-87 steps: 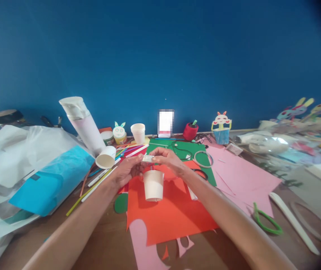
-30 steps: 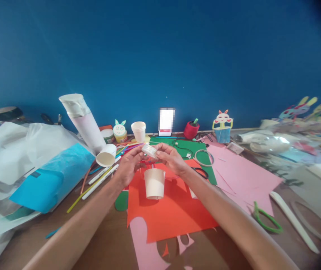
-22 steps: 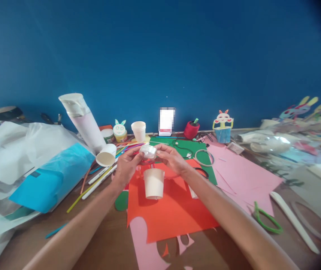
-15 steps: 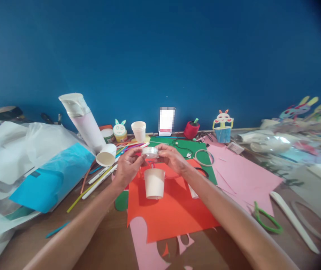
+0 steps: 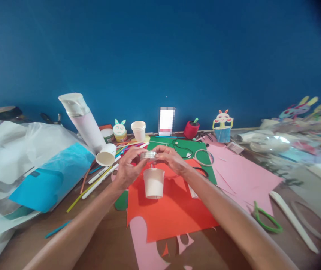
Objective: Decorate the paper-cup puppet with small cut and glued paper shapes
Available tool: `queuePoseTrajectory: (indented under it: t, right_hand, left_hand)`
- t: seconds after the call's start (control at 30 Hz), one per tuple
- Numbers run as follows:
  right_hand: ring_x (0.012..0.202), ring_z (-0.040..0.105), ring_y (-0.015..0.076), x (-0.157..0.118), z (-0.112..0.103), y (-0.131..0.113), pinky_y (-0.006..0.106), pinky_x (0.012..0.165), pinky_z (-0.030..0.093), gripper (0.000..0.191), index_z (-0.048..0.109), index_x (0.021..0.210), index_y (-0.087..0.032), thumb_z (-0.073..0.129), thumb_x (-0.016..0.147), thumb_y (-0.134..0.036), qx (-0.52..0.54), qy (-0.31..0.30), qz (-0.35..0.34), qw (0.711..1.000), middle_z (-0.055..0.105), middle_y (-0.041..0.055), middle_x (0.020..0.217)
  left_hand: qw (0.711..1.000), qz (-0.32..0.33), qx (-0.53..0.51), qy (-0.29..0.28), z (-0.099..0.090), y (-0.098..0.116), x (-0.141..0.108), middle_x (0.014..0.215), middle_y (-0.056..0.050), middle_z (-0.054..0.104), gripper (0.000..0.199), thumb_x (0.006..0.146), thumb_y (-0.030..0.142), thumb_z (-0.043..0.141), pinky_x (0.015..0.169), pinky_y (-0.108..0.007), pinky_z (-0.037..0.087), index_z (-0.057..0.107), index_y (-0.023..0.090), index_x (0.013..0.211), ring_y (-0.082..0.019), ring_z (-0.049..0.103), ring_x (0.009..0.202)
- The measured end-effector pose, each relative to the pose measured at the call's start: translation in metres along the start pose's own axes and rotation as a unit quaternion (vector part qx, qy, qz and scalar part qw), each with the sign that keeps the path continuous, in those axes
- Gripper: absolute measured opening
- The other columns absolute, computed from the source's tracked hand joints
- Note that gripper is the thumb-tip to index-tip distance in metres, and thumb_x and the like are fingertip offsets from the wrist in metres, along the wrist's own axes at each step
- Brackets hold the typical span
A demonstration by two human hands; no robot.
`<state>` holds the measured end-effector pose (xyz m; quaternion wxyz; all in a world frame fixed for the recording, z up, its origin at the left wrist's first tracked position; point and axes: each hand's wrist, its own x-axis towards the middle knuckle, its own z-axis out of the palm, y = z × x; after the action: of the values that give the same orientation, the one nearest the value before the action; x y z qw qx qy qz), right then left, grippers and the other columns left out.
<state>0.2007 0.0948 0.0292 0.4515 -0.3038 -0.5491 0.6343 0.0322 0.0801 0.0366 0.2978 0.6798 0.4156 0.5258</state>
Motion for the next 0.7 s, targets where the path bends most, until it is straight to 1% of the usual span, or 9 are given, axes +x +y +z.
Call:
queuePoseTrajectory:
  t: [0.1, 0.27, 0.37, 0.5, 0.6, 0.7]
  right_hand:
    - [0.069, 0.056, 0.0118, -0.001, 0.001, 0.000, 0.028, 0.068, 0.045, 0.015, 0.058, 0.080, -0.016, 0.056, 0.067, -0.022, 0.001, -0.008, 0.002, 1.000, 0.060, 0.0007, 0.076]
    - [0.070, 0.056, 0.0121, -0.001, 0.003, -0.001, 0.029, 0.069, 0.045, 0.015, 0.058, 0.080, -0.015, 0.056, 0.067, -0.023, -0.007, -0.007, 0.007, 1.000, 0.059, 0.0009, 0.075]
    - [0.068, 0.056, 0.0116, -0.001, 0.002, 0.000, 0.029, 0.069, 0.045, 0.013, 0.059, 0.078, -0.016, 0.057, 0.067, -0.022, -0.006, -0.001, 0.006, 1.000, 0.059, 0.0007, 0.075]
    - [0.069, 0.057, 0.0122, 0.000, 0.000, 0.004, 0.031, 0.072, 0.044, 0.014, 0.059, 0.078, -0.015, 0.059, 0.066, -0.021, 0.003, 0.007, -0.002, 1.000, 0.060, 0.0019, 0.079]
    - [0.072, 0.058, 0.0136, 0.000, -0.001, 0.006, 0.032, 0.075, 0.044, 0.015, 0.058, 0.078, -0.015, 0.060, 0.065, -0.022, 0.016, 0.011, -0.011, 1.000, 0.059, 0.0023, 0.081]
    - [0.075, 0.058, 0.0144, -0.001, -0.002, 0.007, 0.032, 0.076, 0.044, 0.015, 0.058, 0.078, -0.016, 0.061, 0.065, -0.022, 0.015, 0.011, -0.025, 0.999, 0.059, 0.0023, 0.083]
  left_hand:
    - [1.000, -0.010, -0.013, -0.016, 0.001, 0.002, 0.000, 0.083, -0.004, 0.057, 0.022, 0.061, 0.027, 0.065, 0.060, -0.025, 0.036, 0.065, 0.022, 0.083, -0.014, 0.047, 0.065]
    - [0.999, 0.001, 0.000, -0.035, 0.002, 0.004, -0.001, 0.080, -0.004, 0.055, 0.022, 0.062, 0.028, 0.064, 0.058, -0.024, 0.034, 0.066, 0.023, 0.084, -0.014, 0.044, 0.062]
    - [0.999, 0.000, 0.007, -0.046, 0.001, 0.005, -0.001, 0.082, -0.004, 0.055, 0.024, 0.063, 0.028, 0.064, 0.056, -0.023, 0.034, 0.065, 0.023, 0.087, -0.013, 0.044, 0.061]
    - [0.998, -0.006, -0.017, -0.060, 0.001, -0.004, 0.001, 0.089, -0.004, 0.054, 0.026, 0.064, 0.027, 0.063, 0.060, -0.023, 0.038, 0.063, 0.022, 0.090, -0.014, 0.049, 0.069]
    - [0.992, -0.050, -0.084, -0.080, 0.001, -0.012, 0.003, 0.096, -0.005, 0.053, 0.027, 0.065, 0.028, 0.063, 0.057, -0.023, 0.040, 0.062, 0.020, 0.090, -0.012, 0.051, 0.066]
    - [0.978, -0.095, -0.151, -0.112, -0.001, -0.013, 0.003, 0.097, -0.005, 0.053, 0.029, 0.067, 0.029, 0.061, 0.056, -0.024, 0.042, 0.059, 0.020, 0.095, -0.011, 0.052, 0.064]
